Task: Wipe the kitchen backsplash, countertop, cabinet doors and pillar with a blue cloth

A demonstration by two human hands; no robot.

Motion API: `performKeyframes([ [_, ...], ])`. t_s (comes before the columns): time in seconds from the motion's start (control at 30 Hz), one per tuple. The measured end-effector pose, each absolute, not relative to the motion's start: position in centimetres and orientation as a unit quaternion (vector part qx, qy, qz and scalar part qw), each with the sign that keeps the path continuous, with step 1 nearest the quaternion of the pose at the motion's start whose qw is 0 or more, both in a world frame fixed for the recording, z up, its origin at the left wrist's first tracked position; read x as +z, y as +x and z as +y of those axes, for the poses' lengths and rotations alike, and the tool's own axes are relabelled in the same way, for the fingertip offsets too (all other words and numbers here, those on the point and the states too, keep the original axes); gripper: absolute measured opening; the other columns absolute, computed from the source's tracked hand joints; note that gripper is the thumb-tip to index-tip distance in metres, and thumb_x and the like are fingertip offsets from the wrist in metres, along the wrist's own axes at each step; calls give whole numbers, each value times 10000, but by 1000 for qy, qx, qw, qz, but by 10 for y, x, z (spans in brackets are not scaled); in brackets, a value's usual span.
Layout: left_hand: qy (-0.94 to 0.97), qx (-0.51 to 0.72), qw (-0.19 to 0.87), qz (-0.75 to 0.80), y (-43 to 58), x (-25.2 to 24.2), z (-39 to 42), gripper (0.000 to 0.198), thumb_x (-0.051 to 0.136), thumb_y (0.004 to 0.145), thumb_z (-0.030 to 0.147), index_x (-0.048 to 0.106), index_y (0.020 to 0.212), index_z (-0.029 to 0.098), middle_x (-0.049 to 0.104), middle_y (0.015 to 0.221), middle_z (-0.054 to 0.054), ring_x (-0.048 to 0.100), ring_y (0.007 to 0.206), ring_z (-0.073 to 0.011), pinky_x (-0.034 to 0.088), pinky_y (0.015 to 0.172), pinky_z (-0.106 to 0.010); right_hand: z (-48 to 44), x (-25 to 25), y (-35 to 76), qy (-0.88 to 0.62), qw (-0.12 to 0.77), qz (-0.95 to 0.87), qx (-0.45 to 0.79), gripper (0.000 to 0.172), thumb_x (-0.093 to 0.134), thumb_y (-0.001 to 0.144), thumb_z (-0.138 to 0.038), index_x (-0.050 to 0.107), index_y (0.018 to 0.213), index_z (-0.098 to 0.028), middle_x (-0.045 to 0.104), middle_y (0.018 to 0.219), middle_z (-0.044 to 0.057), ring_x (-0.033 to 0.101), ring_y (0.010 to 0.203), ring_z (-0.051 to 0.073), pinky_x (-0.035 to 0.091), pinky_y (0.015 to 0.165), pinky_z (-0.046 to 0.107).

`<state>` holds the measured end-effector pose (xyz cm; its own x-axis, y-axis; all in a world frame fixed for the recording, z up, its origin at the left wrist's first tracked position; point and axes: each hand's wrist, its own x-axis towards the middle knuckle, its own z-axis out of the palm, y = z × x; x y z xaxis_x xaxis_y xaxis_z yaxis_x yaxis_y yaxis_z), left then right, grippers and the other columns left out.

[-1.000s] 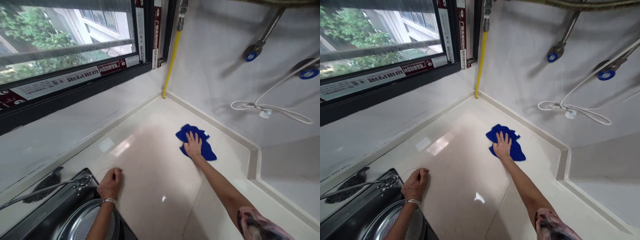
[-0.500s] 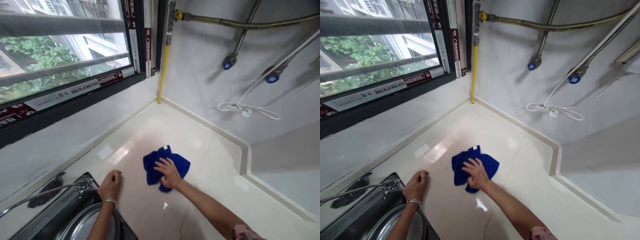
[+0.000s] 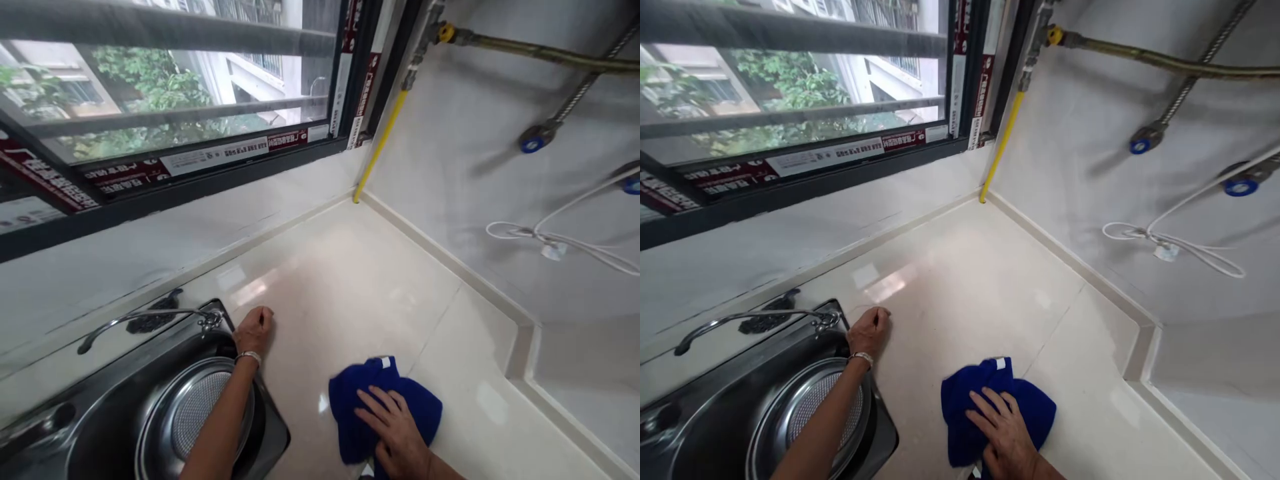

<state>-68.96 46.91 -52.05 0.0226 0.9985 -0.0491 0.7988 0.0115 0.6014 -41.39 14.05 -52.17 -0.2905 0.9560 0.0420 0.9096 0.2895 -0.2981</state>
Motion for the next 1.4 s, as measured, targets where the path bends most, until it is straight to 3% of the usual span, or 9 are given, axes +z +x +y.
performKeyframes([
  [0.1,674,213,246,664,-689,-525,469,357,420,986,384,735,925,227,759,1040,-35,642,912,-179,387,766,-301,174,-523,-423,-600,105,-784,118,905,532,608,-158,559,1489,-362,478,1617,-23,533,1389,371,444,1049,548],
  [0.47,679,202,240,663,-688,-524,468,349,420,993,366,732,933,221,760,1060,-43,643,930,-182,373,762,-304,334,-521,-486,-679,156,-708,111,704,588,715,-201,640,1415,-249,543,1570,28,466,1253,358,360,1040,537],
  [0.67,677,189,237,671,-688,-519,469,358,422,989,377,741,936,222,760,1033,-59,628,869,-188,342,721,-319,252,-535,-498,-593,254,-754,121,586,569,638,-171,733,1192,-267,717,1350,20,564,1150,316,412,959,489],
  [0.77,676,190,238,671,-688,-521,470,375,407,994,388,741,948,222,758,1028,-59,625,864,-186,340,714,-319,191,-536,-476,-567,254,-773,129,501,528,637,-138,737,1074,-268,756,1260,9,606,1144,303,433,954,487],
  [1.03,691,190,221,661,-687,-526,470,375,387,996,374,726,975,216,756,1052,-66,650,900,-198,386,728,-321,71,-536,-371,-684,134,-717,-10,613,480,804,-124,674,1350,-325,640,1466,2,585,1347,299,458,1063,498],
  [1.1,711,192,212,642,-688,-525,469,335,414,970,324,709,1070,203,742,1105,-81,662,961,-207,441,792,-319,53,-544,-357,-741,120,-661,-27,570,488,838,-176,686,1346,-343,636,1470,-3,590,1345,313,466,1062,504],
  [1.2,770,184,201,577,-690,-520,467,420,502,894,275,649,1272,168,684,1278,-132,622,1190,-254,464,1031,-364,42,-554,-355,-806,123,-577,-44,536,485,838,-223,725,1298,-355,657,1441,-8,592,1338,332,459,1064,516],
  [1.3,842,143,213,476,-687,-513,463,596,564,843,258,567,1434,185,545,1533,-104,461,1446,-240,315,1257,-372,47,-557,-364,-829,132,-541,-52,520,469,840,-222,746,1267,-328,664,1432,-5,581,1345,323,433,1090,501],
  [1.4,874,78,233,420,-673,-508,459,650,569,860,277,513,1506,234,366,1679,-38,267,1584,-210,119,1349,-386,55,-551,-371,-827,139,-542,-60,505,443,863,-204,751,1252,-299,671,1425,-1,576,1343,288,419,1090,461],
])
